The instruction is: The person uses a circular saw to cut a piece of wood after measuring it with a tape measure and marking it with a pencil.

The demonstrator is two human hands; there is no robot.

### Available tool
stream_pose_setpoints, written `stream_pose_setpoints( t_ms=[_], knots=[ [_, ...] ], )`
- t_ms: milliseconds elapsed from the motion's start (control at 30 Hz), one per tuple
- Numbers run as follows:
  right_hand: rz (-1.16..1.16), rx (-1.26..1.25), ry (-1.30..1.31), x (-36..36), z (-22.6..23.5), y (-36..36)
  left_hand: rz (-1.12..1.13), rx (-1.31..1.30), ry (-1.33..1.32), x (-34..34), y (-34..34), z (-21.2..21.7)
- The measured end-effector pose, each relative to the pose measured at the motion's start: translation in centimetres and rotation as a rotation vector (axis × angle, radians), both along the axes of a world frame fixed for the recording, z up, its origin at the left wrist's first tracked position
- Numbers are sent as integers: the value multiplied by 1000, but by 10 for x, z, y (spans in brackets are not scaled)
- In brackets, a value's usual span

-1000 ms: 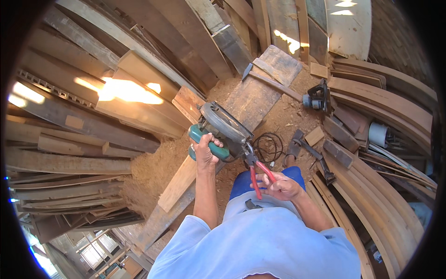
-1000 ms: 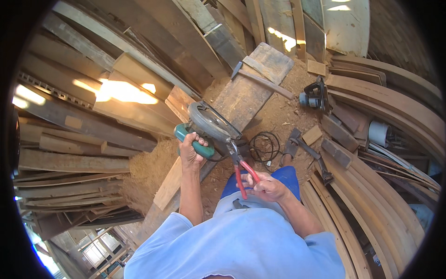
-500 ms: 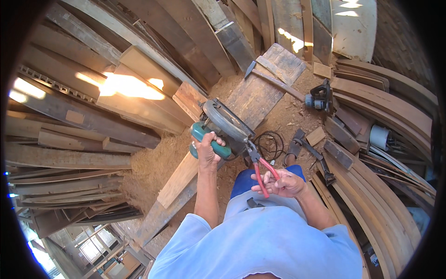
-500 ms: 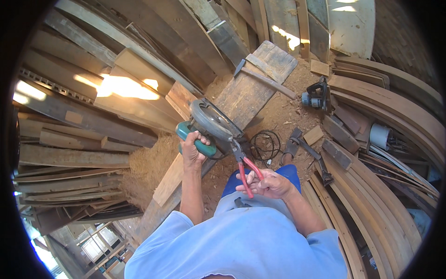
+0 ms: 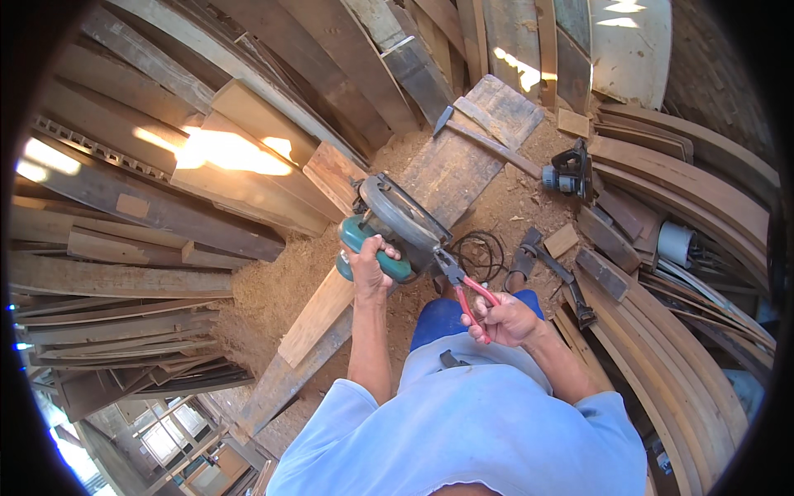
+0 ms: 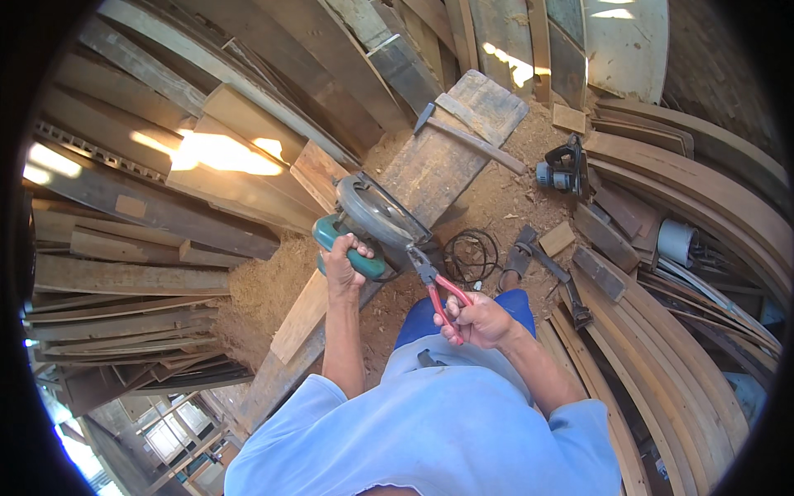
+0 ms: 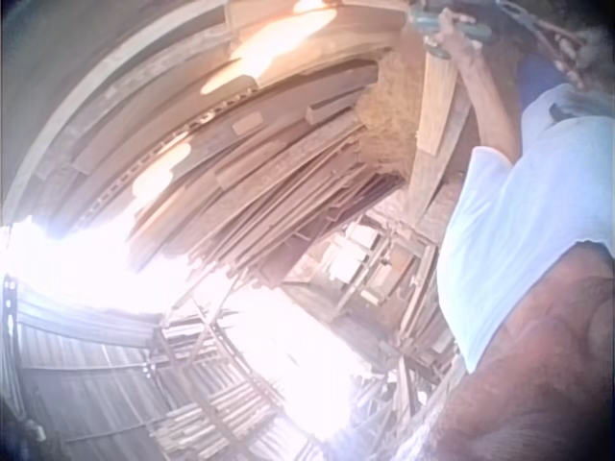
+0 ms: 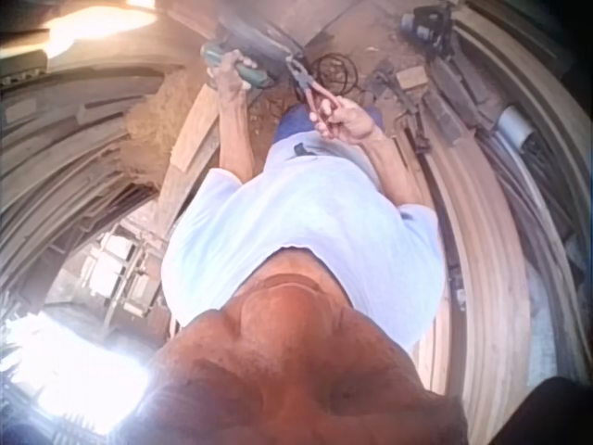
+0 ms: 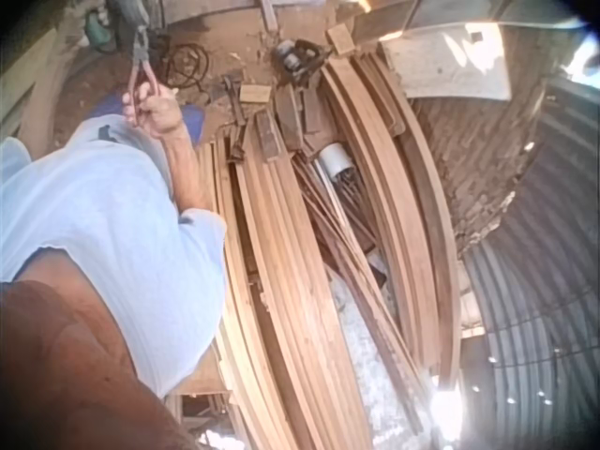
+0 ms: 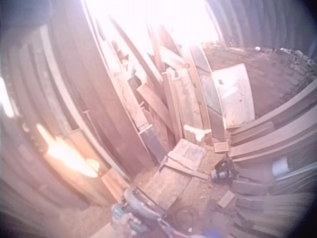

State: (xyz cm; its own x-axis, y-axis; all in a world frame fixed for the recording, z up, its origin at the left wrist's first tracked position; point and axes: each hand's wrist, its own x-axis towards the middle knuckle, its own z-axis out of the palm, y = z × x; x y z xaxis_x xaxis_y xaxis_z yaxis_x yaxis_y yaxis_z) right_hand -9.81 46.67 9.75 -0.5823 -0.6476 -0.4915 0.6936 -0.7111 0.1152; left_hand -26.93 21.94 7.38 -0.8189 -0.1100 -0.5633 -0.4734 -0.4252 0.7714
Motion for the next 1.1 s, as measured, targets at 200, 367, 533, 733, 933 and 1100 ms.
stream_pose_setpoints(
  t_ms=[200, 367, 533, 733, 933, 1100],
  knots=[
    [413, 983, 605, -5, 10, -6, -3, -3, -18, 3, 0, -2],
    [318, 1027, 701, -2, 19, -9, -5, -18, -2, 3, 5, 2],
    [-18, 80, 148, -10, 21, 9, 33, -42, -14, 2, 15, 16],
    [-259, -392, 82, 10, -11, -7, 13, -51, 2, 3, 11, 12],
    [-347, -514, -66, 17, -2, -21, 21, -34, -1, 3, 13, 12],
    [34, 112, 73, 3, 13, -14, 7, -4, 1, 0, 8, 9]
  ],
)
